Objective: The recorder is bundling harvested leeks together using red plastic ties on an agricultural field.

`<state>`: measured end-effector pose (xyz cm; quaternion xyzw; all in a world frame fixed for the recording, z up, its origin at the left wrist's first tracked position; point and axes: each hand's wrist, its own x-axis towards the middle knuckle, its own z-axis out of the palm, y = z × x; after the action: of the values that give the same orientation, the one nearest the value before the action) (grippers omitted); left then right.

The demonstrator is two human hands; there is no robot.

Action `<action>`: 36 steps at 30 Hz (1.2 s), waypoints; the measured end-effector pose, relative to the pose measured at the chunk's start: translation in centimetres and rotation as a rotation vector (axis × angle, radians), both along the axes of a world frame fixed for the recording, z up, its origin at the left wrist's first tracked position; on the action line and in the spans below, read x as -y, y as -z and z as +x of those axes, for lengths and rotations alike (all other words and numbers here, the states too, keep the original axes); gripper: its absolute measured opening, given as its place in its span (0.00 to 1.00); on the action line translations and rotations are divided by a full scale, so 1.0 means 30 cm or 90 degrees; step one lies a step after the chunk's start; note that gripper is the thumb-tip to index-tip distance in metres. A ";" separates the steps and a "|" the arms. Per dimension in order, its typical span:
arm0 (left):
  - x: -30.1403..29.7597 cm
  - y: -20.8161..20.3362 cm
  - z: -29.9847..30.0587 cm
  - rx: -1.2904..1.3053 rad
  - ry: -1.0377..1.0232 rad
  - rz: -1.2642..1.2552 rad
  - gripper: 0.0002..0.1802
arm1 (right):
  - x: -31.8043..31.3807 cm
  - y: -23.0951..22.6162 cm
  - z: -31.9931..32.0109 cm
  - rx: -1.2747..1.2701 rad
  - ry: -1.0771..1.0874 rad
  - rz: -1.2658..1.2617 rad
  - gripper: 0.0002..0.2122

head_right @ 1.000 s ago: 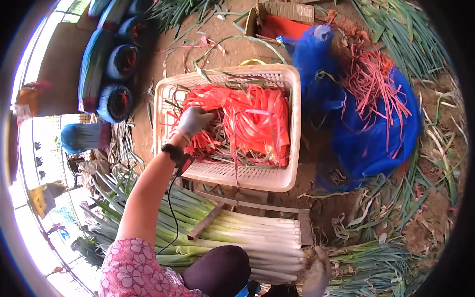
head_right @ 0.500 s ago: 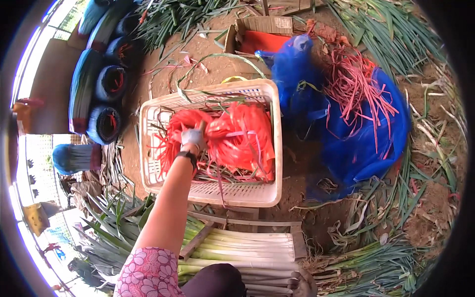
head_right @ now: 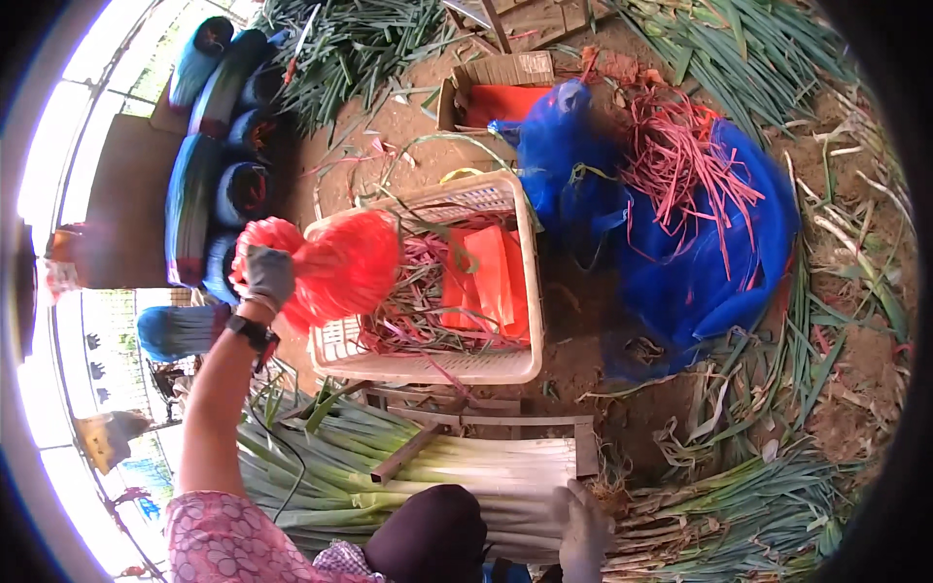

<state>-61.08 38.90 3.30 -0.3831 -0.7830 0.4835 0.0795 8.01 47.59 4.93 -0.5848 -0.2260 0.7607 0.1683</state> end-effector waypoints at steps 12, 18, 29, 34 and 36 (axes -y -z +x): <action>-0.510 -0.799 0.646 0.286 0.317 0.485 0.12 | -0.031 -0.075 -0.001 -0.115 0.037 0.017 0.14; -1.042 -0.566 1.163 0.823 0.476 0.542 0.49 | -0.046 -0.104 0.032 -0.084 -0.035 0.050 0.18; -0.123 0.274 0.513 0.532 -0.309 0.664 0.13 | 0.192 0.155 0.085 0.251 -0.316 0.393 0.14; 0.242 0.621 0.423 0.575 -0.328 0.406 0.15 | 0.223 0.160 0.034 0.241 -0.305 0.321 0.13; 0.245 0.726 0.445 0.609 -0.327 0.354 0.19 | 0.212 0.147 0.022 0.253 -0.308 0.265 0.10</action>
<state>-47.73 31.56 -18.49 -0.3217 -0.8963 0.0387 -0.3029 8.68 41.25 0.54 -0.6039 -0.5354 0.5881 0.0517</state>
